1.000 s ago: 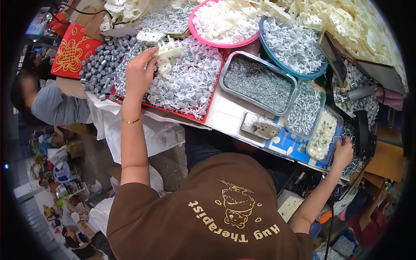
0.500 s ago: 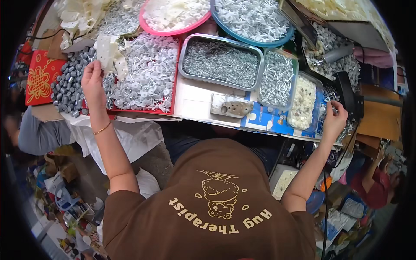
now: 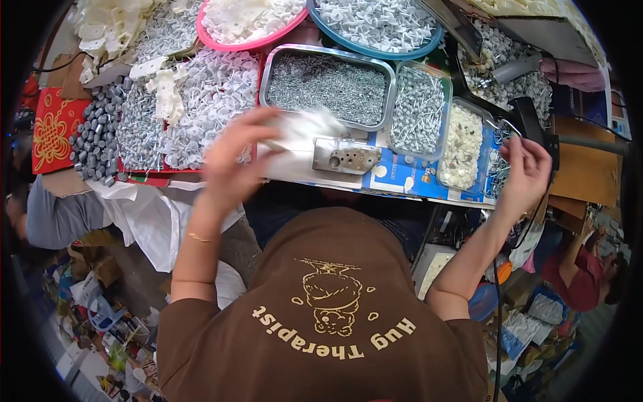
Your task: Assembling small metal pins into white plastic housings at a factory workbench and using a pneumatic tool.
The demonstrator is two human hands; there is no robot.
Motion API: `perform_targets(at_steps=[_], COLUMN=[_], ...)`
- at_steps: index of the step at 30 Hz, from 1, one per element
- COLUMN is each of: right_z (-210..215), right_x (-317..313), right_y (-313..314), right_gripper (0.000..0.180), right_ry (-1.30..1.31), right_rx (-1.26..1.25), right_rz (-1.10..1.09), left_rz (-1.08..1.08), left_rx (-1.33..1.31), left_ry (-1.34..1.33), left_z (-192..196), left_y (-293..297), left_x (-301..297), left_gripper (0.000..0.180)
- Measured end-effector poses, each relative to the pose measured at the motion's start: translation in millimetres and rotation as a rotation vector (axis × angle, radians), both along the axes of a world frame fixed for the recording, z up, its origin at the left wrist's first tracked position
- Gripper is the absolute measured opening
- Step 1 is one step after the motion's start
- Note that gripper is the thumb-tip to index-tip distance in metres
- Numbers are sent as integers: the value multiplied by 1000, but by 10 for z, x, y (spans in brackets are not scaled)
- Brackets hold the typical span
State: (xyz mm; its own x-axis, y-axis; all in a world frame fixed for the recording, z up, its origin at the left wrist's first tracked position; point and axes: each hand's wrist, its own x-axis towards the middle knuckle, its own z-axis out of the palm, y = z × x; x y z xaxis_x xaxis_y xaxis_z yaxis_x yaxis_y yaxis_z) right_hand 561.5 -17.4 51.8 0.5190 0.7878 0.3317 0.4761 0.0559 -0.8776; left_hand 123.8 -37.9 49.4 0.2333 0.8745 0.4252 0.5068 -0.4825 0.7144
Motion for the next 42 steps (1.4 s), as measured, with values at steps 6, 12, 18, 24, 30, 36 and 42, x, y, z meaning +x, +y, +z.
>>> perform_targets(at_steps=[6,12,18,24,30,36,42], right_z=[43,155,-189,-275,-268,-173,-250], right_x=[-646,-1116,-1300,-1314,-1278,-1259,-1315], right_y=[-137,-335,-378,-359,-379,-392,-341], right_gripper=[14,10,19,19,19,20,19], right_ry=[498,455,578,563,565,569,622], right_rx=[-172,-164,-210,-221,-225,-156,-102], right_rz=[273,512,636,652,668,662,695], left_rz=[-257,-212,-135,-97,-13,48,178], left_rx=[-4,43,56,16,117,117,164], left_ry=[142,256,374,370,417,257,288], left_z=[-407,-329,-270,-276,-307,-318,-442], left_y=[-92,-124,-200,-218,-246,-228,-130], left_x=[625,648,717,784,818,852,934], left_gripper=[29,24,18,20,23,23,22])
